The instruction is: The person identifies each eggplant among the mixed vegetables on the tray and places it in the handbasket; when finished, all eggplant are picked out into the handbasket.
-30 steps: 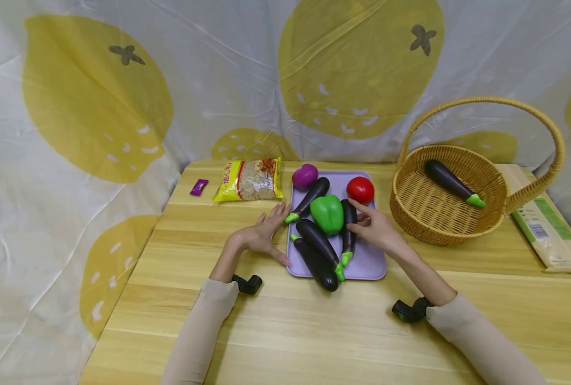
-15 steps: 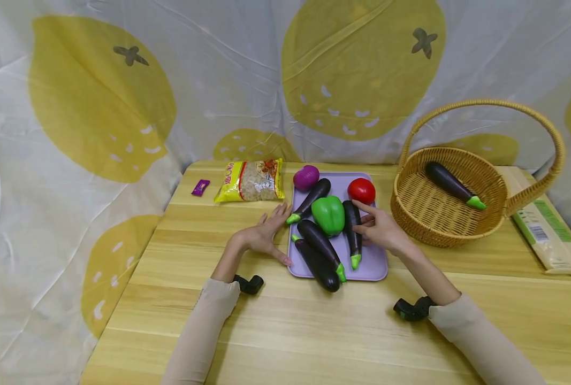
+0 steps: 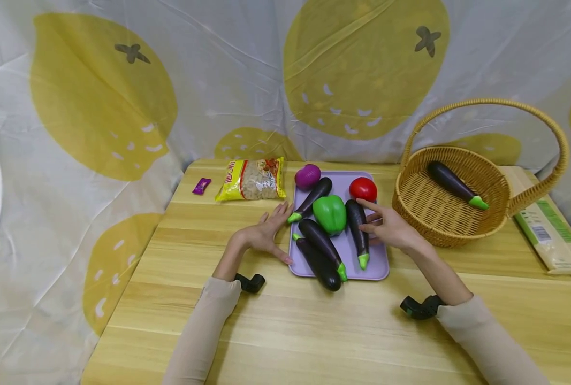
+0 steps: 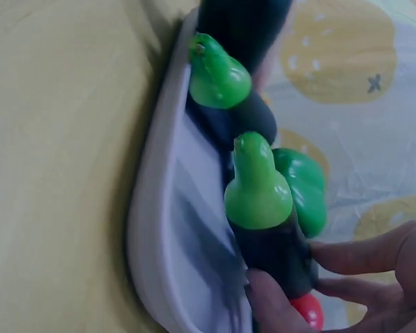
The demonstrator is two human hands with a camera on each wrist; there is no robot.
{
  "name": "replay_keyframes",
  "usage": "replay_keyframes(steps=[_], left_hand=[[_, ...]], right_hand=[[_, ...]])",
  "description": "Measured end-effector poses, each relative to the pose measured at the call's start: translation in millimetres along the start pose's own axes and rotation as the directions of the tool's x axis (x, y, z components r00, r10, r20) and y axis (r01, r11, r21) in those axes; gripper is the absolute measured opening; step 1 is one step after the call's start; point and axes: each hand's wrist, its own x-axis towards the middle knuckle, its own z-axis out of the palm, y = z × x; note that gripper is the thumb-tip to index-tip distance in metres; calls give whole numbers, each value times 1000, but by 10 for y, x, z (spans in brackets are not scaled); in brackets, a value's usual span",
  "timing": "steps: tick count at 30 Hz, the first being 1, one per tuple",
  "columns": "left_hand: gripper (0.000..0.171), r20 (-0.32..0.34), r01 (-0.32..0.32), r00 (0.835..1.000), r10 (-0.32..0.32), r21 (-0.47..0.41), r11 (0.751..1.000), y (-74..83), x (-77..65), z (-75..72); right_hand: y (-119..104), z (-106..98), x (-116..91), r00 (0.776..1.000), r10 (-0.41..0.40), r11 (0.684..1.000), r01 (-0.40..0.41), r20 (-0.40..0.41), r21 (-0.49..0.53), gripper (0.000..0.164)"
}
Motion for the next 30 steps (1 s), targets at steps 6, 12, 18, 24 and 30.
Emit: replay_keyframes(steps=[6,12,18,24,30], left_hand=[[140,-1,6,1000,-6,10,1000,4,4,-3],[141,10,18,1000,-18,10,1000,5,3,-7],[140,16,26,1000,-26,4,1000,-1,1,-11],[140,12,22,1000,-22,-6,1000,-7,-5,-7],[139,14,17,1000,-17,-3,1000,-5,-6,-6]], right_hand=[[-78,-254,-99,997,-70,998,71,43,-2,70],[-216,-581,-212,992,-112,992,116,64,-58,69],[-349,-986,-274,992,-116,975,123,50,-185,68],[-420,-1386,-278,993,-111,969,115,29,-219,69],[-321,-1745,-257,996,-78,944,85,35,-318,69]])
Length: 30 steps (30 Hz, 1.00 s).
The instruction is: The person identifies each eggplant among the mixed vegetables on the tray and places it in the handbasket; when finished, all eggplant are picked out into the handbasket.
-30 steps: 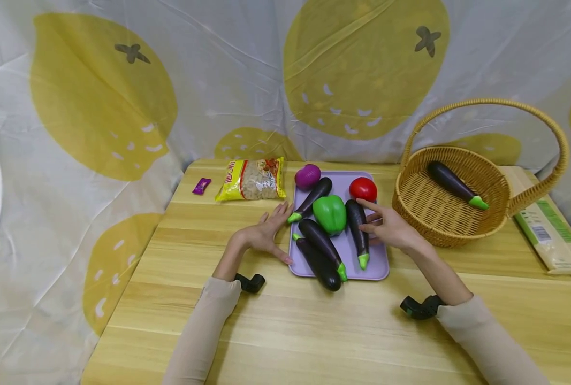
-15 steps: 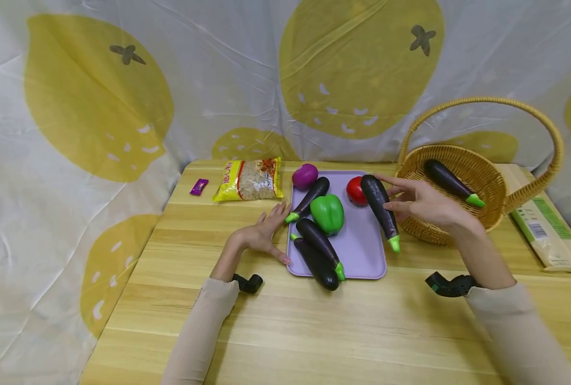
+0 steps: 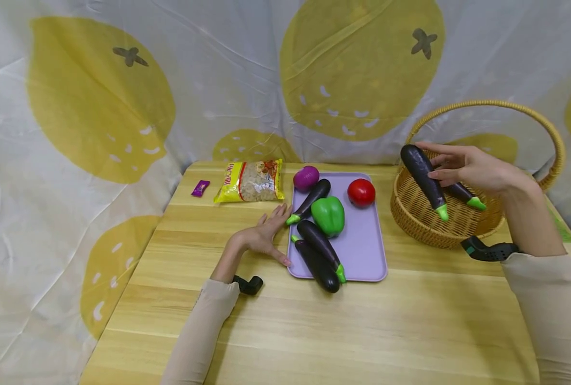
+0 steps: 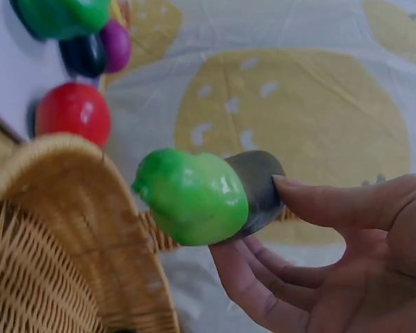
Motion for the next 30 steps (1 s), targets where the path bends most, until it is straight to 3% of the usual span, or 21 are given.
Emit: replay_keyframes(steps=[9,14,20,30], left_hand=[[138,6,-6,1000,6,-1,1000,14,24,10],[140,8,3,1000,-3,1,1000,3,10,14],[140,7,-1,1000,1,-6,1000,-1,1,9],[140,11,3,1000,-3,7,1000,11,2,-3]], right_hand=[[351,-183,15,996,72,997,-73,56,14,71],[548,-215,172,985,156,988,-155,79,-20,66],[754,-193,314,980,178,984,-176,86,-33,63],[820,-119,428,977,211,974,-207,41,-88,62]])
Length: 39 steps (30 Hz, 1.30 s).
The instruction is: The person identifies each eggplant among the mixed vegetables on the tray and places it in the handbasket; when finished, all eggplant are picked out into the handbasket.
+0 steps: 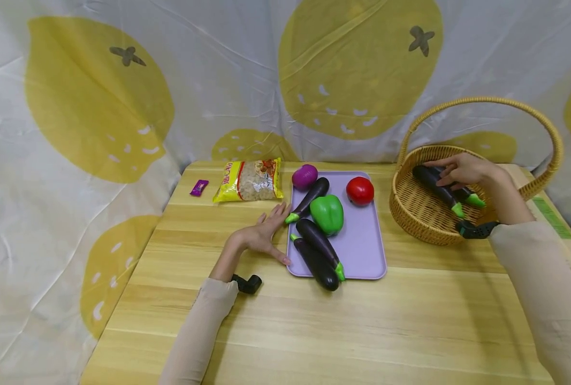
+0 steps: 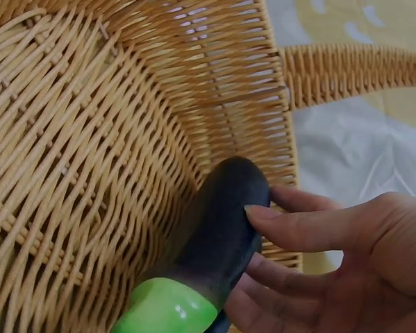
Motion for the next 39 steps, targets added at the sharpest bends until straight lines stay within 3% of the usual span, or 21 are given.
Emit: replay_keyframes(steps=[9,34,39], left_hand=[[140,6,-3,1000,3,-1,1000,-2,15,0],[138,-4,-7,1000,7,-2,1000,6,-15,-2],[138,0,-7,1000,7,-2,1000,1,-11,-1]], right_hand=[[-128,9,48,999,34,999,-35,-3,-16,55],[-95,-90,166,999,51,999,-51,-14,10,54],[-66,-69,170,999,52,999,-52,-14,15,46]])
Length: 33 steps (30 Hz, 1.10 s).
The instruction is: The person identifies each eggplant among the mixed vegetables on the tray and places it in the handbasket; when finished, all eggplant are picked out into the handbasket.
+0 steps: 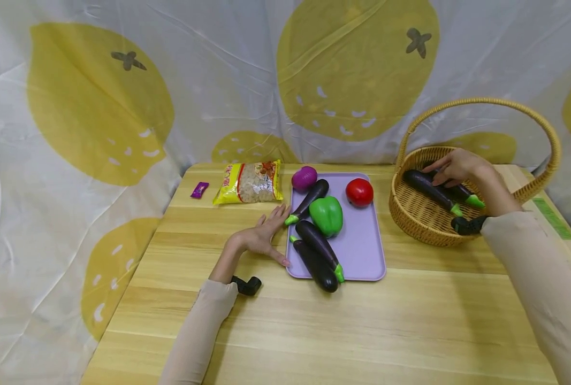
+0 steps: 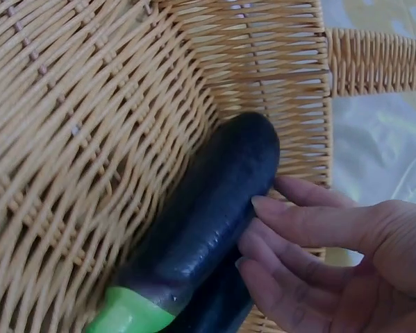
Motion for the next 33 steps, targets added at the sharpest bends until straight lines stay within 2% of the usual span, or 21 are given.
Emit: replay_keyframes(steps=[5,12,17,20,23,26,29,33], left_hand=[[138,-1,5,1000,-5,2,1000,-9,-1,9],[138,-6,-8,1000,8,0,1000,-2,5,5],[138,-4,-6,1000,6,0,1000,12,1,1],[138,-6,-5,1000,5,0,1000,16,5,1],[138,-7,-8,1000,8,-3,1000,13,8,0],[138,-5,-9,1000,9,-5,1000,12,2,-2],[138,-3,-9,1000,9,-7,1000,15,-2,-3],[138,1,-8,1000,8,-7,1000,18,-7,-4]], right_hand=[[28,18,9,1000,-16,1000,16,-11,-8,41],[29,-22,-39,999,-43,999,43,-10,-31,47],[-171,-44,-280,990,-137,977,128,-42,-172,52],[-358,11,-493,980,-186,967,169,-74,-192,50],[-541,152,-714,971,-223,964,206,-90,-169,51],[-713,389,-906,956,-271,957,256,-110,-133,53],[-856,681,-1052,926,-357,933,345,-125,-108,54],[-983,1123,-1147,870,-482,876,477,-103,-70,54]])
